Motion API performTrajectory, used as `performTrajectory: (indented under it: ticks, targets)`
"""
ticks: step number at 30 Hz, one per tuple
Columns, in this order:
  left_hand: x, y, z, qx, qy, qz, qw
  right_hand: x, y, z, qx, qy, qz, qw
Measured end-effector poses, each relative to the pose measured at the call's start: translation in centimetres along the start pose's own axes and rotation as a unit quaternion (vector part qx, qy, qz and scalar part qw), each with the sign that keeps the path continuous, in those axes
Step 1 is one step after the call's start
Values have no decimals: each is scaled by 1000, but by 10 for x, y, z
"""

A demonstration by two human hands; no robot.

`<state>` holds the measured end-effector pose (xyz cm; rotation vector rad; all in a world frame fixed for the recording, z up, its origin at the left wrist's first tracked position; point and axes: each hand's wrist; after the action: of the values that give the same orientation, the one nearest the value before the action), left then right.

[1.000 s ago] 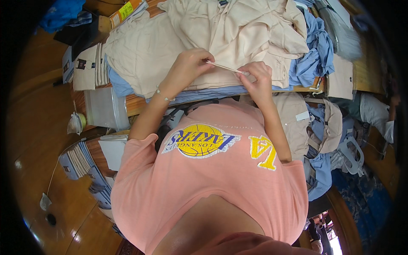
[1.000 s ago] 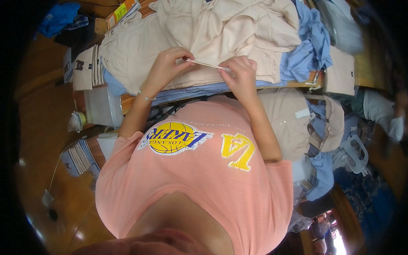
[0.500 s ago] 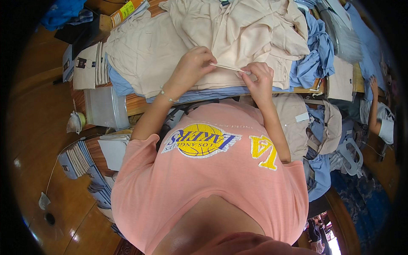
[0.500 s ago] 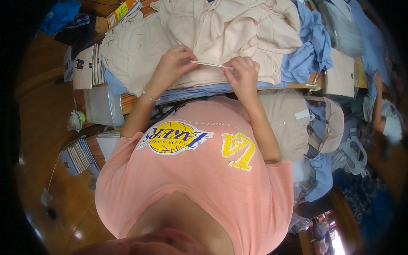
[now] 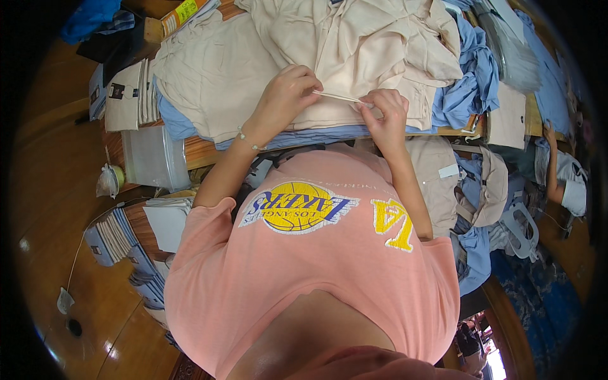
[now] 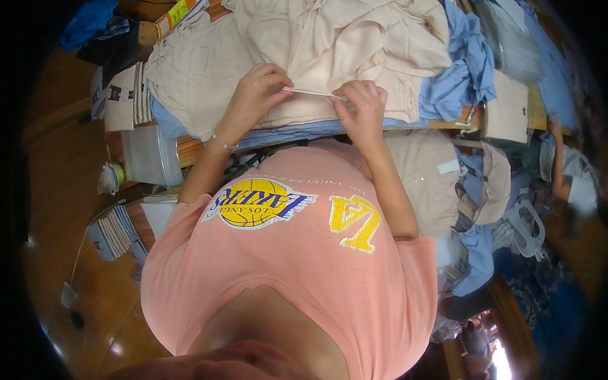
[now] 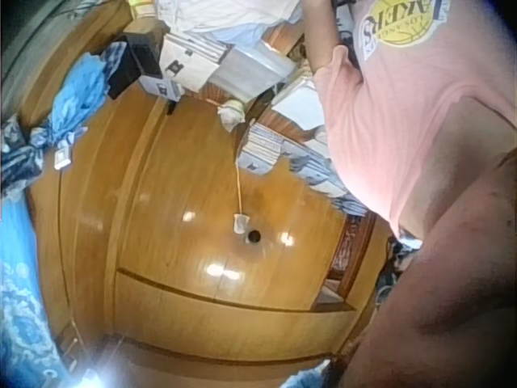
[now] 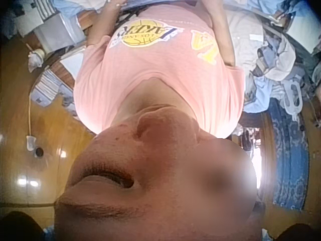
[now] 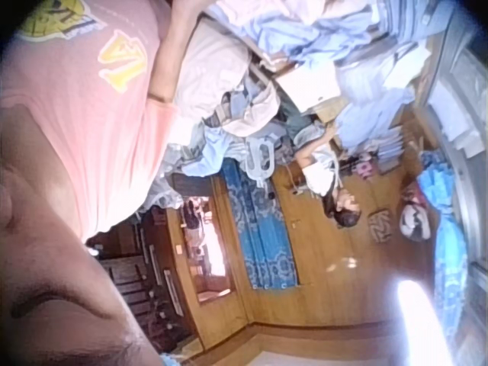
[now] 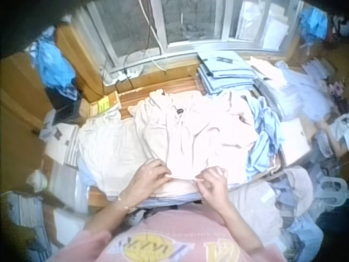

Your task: The person trims loose threads from the collar and button area of several shirts using a pair of shears and flips the garments to check different sections.

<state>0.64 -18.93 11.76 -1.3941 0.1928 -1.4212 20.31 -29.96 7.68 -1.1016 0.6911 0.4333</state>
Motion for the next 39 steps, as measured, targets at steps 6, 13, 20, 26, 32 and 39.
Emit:
performTrajectory:
  ticks: [6, 13, 20, 26, 32, 39]
  targets:
    - [-3, 0, -2, -11, -5, 4, 1000, 1, 2, -2, 3, -9, -7, 1000]
    - [-2, -2, 0, -22, 21, 25, 999, 2, 2, -5, -4, -10, -10, 1000]
    - [-1, -1, 0, -20, 20, 30, 999, 3, 0, -6, -13, -7, -11, 1000]
    - [0, -1, 1, -25, 26, 28, 999, 5, 1, -8, -11, -3, -13, 1000]
    - [0, -1, 0, -31, 36, 30, 998, 5, 1, -9, -10, -4, -9, 1000]
    - [1, -3, 0, -66, 8, 21, 998, 7, -2, -8, -10, -20, 27, 999]
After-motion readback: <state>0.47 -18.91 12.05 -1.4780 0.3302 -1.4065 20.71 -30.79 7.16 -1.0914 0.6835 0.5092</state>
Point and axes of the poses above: each hand's wrist, its own z-axis towards the middle knuckle, its own y-axis out of the palm, x = y × z, and after that the axes turned 8 degrees about y, right-handed
